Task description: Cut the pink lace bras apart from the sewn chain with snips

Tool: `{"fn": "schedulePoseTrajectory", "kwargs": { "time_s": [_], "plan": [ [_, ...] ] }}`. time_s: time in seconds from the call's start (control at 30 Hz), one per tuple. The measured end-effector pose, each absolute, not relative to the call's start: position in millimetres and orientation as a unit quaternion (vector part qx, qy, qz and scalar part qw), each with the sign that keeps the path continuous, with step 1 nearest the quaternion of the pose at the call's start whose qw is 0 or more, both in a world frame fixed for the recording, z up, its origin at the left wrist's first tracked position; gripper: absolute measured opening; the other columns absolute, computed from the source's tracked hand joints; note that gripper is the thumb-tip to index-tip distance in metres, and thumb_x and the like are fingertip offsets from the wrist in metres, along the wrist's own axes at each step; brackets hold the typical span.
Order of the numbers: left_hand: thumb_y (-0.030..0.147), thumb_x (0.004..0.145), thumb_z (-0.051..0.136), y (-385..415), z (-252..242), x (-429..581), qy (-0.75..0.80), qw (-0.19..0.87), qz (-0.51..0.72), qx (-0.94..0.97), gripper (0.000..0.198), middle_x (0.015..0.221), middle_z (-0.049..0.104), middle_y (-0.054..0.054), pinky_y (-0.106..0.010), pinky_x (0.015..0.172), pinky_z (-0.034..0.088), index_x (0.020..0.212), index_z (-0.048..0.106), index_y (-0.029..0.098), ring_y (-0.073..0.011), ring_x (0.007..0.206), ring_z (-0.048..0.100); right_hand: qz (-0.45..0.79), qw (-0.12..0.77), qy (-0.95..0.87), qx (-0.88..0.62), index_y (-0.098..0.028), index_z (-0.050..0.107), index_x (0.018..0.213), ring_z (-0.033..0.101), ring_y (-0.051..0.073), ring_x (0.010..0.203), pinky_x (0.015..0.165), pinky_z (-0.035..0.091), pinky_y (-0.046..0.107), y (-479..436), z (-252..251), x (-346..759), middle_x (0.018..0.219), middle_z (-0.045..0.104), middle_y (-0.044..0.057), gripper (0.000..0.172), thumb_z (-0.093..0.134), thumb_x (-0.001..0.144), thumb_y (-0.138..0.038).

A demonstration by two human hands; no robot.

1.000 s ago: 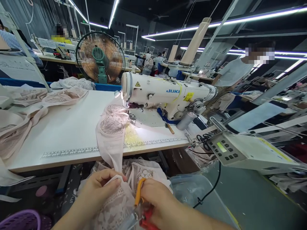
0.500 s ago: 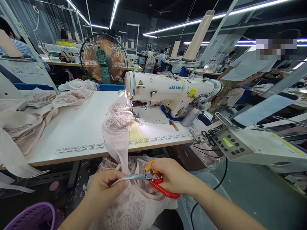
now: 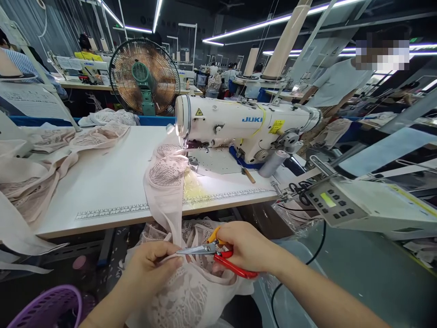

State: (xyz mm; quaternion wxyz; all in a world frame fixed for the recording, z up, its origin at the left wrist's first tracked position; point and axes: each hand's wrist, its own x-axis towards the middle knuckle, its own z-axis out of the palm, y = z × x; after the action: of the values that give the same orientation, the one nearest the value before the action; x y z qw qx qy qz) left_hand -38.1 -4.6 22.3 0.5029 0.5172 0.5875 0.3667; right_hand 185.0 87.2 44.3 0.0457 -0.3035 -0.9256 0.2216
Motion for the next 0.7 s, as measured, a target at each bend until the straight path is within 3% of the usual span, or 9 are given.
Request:
{"fn": "schedulePoseTrajectory", "kwargs": {
  "time_s": [0.1, 0.23, 0.43, 0.6, 0.7],
  "plan": [
    [0.036, 0.072, 0.063, -4, 20, -37, 0.6, 0.49, 0.379, 0.506, 0.02, 0.065, 0.068, -0.005, -0.026, 0.059, 0.043, 0.07, 0.075, 0.019, -0.0214, 0.067, 0.06, 0.238, 0.019, -0.915, -0.327, -0.019, 0.029, 0.053, 0.029, 0.01, 0.052, 0.049, 0.022, 0.026, 87, 41, 184, 0.053, 0.036, -0.003, 0.041, 0.069, 0.064, -0.022],
    [0.034, 0.07, 0.065, -3, 23, -35, 0.593, 0.489, 0.401, 0.498, 0.018, 0.07, 0.071, -0.005, -0.028, 0.064, 0.045, 0.068, 0.075, 0.02, -0.0228, 0.071, 0.063, 0.295, 0.01, -0.893, -0.34, -0.019, 0.031, 0.055, 0.026, 0.009, 0.051, 0.048, 0.021, 0.024, 86, 36, 189, 0.053, 0.033, -0.005, 0.037, 0.065, 0.067, -0.021],
    [0.034, 0.071, 0.065, -3, 29, -32, 0.604, 0.484, 0.416, 0.477, 0.017, 0.07, 0.072, -0.005, -0.027, 0.065, 0.043, 0.069, 0.075, 0.019, -0.0211, 0.07, 0.061, 0.42, 0.104, -0.837, -0.334, -0.021, 0.032, 0.062, 0.032, 0.01, 0.057, 0.05, 0.027, 0.022, 72, 39, 192, 0.064, 0.039, -0.005, 0.047, 0.071, 0.065, -0.046],
    [0.042, 0.073, 0.066, -5, 22, -33, 0.581, 0.531, 0.453, 0.419, 0.025, 0.08, 0.071, -0.006, -0.025, 0.059, 0.041, 0.067, 0.065, 0.018, -0.0177, 0.066, 0.057, 0.332, 0.061, -0.897, -0.285, -0.022, 0.028, 0.06, 0.036, 0.012, 0.058, 0.053, 0.031, 0.024, 48, 22, 178, 0.061, 0.04, -0.004, 0.039, 0.067, 0.061, -0.022],
    [0.047, 0.073, 0.067, -7, 19, -32, 0.556, 0.555, 0.473, 0.399, 0.032, 0.071, 0.067, -0.004, -0.025, 0.06, 0.041, 0.064, 0.059, 0.018, -0.0169, 0.065, 0.055, 0.318, 0.066, -0.913, -0.246, -0.022, 0.03, 0.061, 0.041, 0.013, 0.06, 0.056, 0.034, 0.024, 38, 11, 171, 0.062, 0.044, -0.003, 0.03, 0.058, 0.058, -0.013]
  ]
}}
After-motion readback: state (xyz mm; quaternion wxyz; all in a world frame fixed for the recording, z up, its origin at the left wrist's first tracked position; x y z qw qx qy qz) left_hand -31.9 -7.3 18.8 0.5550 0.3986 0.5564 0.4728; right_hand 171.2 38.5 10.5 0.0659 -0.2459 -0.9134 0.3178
